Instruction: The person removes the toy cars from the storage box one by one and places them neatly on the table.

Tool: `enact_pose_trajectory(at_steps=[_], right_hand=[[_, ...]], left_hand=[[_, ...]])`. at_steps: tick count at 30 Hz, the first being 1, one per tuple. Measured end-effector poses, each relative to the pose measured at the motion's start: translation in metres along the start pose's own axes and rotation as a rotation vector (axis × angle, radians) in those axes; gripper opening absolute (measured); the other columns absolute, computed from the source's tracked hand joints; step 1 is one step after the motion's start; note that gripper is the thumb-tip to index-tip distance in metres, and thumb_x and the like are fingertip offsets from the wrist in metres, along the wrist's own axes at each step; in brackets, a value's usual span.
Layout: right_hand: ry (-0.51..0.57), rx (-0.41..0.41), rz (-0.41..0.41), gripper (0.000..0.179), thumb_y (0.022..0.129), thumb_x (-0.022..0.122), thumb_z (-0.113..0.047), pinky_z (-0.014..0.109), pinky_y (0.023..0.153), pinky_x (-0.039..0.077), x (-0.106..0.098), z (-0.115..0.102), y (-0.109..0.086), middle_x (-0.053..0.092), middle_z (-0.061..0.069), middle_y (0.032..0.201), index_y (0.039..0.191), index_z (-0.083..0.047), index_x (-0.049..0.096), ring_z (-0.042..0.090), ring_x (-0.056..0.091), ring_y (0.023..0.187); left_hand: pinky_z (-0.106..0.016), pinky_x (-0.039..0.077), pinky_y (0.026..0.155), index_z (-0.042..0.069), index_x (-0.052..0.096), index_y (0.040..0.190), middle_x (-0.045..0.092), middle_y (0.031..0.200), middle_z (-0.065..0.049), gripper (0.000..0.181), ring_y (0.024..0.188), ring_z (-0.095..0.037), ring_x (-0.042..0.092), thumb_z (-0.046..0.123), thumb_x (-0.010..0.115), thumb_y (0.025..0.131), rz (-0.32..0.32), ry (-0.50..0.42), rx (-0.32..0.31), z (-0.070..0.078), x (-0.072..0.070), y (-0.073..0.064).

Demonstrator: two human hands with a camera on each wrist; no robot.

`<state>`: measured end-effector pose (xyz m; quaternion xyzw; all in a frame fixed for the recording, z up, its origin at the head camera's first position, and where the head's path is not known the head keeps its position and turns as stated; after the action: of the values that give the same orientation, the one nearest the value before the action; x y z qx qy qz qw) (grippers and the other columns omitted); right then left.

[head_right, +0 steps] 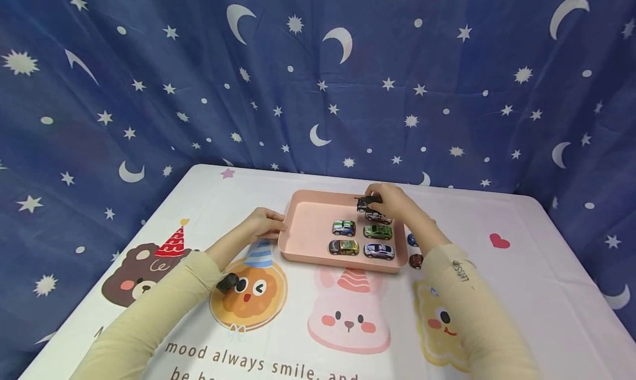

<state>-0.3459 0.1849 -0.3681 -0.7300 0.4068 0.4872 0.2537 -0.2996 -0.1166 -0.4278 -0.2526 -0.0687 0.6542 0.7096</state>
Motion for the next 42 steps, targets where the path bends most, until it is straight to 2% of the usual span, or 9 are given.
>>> enact_pose_trajectory(at_steps=[5, 12, 18, 23, 30, 36, 42], right_hand=[[0.046, 0.051, 0.0, 0.021, 0.088, 0.062, -0.002, 0.045, 0.078, 0.055, -0.004, 0.003, -0.006, 0.065, 0.02, 0.099, 0.107, 0.006, 0.062, 0.029, 0.063, 0.088], [0.094, 0.126, 0.015, 0.022, 0.086, 0.065, -0.005, 0.048, 0.083, 0.055, -0.01, 0.013, -0.017, 0.067, 0.019, 0.099, 0.105, 0.006, 0.062, 0.032, 0.063, 0.092], [0.125, 0.091, 0.077, 0.018, 0.083, 0.067, -0.004, 0.055, 0.093, 0.05, -0.015, 0.025, -0.03, 0.064, 0.018, 0.095, 0.099, 0.004, 0.063, 0.032, 0.06, 0.088], [0.142, 0.096, 0.13, 0.019, 0.083, 0.066, -0.003, 0.055, 0.091, 0.052, -0.017, 0.038, -0.041, 0.065, 0.021, 0.095, 0.1, 0.006, 0.064, 0.034, 0.061, 0.09], [0.136, 0.102, 0.139, 0.026, 0.087, 0.065, -0.006, 0.057, 0.091, 0.051, -0.021, 0.054, -0.056, 0.063, 0.025, 0.103, 0.109, 0.008, 0.061, 0.039, 0.06, 0.098], [0.075, 0.078, 0.135, 0.026, 0.087, 0.063, -0.002, 0.061, 0.091, 0.049, -0.026, 0.068, -0.071, 0.063, 0.027, 0.106, 0.11, 0.008, 0.06, 0.043, 0.059, 0.1], [0.046, 0.087, 0.116, 0.027, 0.086, 0.063, 0.0, 0.061, 0.09, 0.049, -0.028, 0.084, -0.087, 0.063, 0.029, 0.107, 0.111, 0.01, 0.06, 0.045, 0.059, 0.102]], left_hand=[[-0.016, 0.057, 0.053, -0.006, 0.059, 0.12, 0.066, 0.094, -0.013, 0.038, 0.054, -0.006, 0.061, -0.001, 0.067, 0.083, 0.008, -0.002, -0.003, 0.0, -0.001, 0.001], [-0.016, 0.057, 0.054, -0.005, 0.058, 0.122, 0.065, 0.102, -0.015, 0.041, 0.056, -0.006, 0.063, 0.0, 0.067, 0.083, -0.007, 0.002, 0.005, 0.001, 0.0, 0.002], [-0.016, 0.057, 0.053, -0.006, 0.058, 0.122, 0.065, 0.094, -0.011, 0.04, 0.056, -0.006, 0.062, -0.001, 0.067, 0.083, -0.004, -0.011, -0.001, 0.0, 0.001, 0.001], [-0.015, 0.057, 0.053, -0.006, 0.058, 0.121, 0.064, 0.092, -0.01, 0.039, 0.054, -0.005, 0.061, -0.001, 0.067, 0.083, -0.001, -0.011, 0.0, 0.0, 0.001, 0.001], [-0.018, 0.059, 0.059, -0.003, 0.058, 0.122, 0.065, 0.11, -0.017, 0.039, 0.058, -0.005, 0.061, 0.001, 0.067, 0.084, 0.016, 0.004, -0.026, -0.002, 0.002, 0.001], [-0.017, 0.059, 0.058, -0.002, 0.059, 0.122, 0.066, 0.105, -0.014, 0.039, 0.056, -0.004, 0.061, 0.001, 0.067, 0.084, 0.023, 0.007, -0.027, -0.003, 0.002, 0.001], [-0.017, 0.058, 0.056, -0.004, 0.058, 0.123, 0.066, 0.103, -0.015, 0.04, 0.054, -0.004, 0.06, 0.001, 0.067, 0.084, 0.007, 0.01, -0.006, -0.002, 0.001, 0.0]])
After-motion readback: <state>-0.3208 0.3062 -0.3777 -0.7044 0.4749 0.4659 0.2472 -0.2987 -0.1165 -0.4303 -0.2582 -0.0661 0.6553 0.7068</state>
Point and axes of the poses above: each hand's wrist, its own y-axis towards the middle knuckle, its own x-axis out of the palm, z = x × y, the point moved 3 cm from there along y, towards the middle knuckle
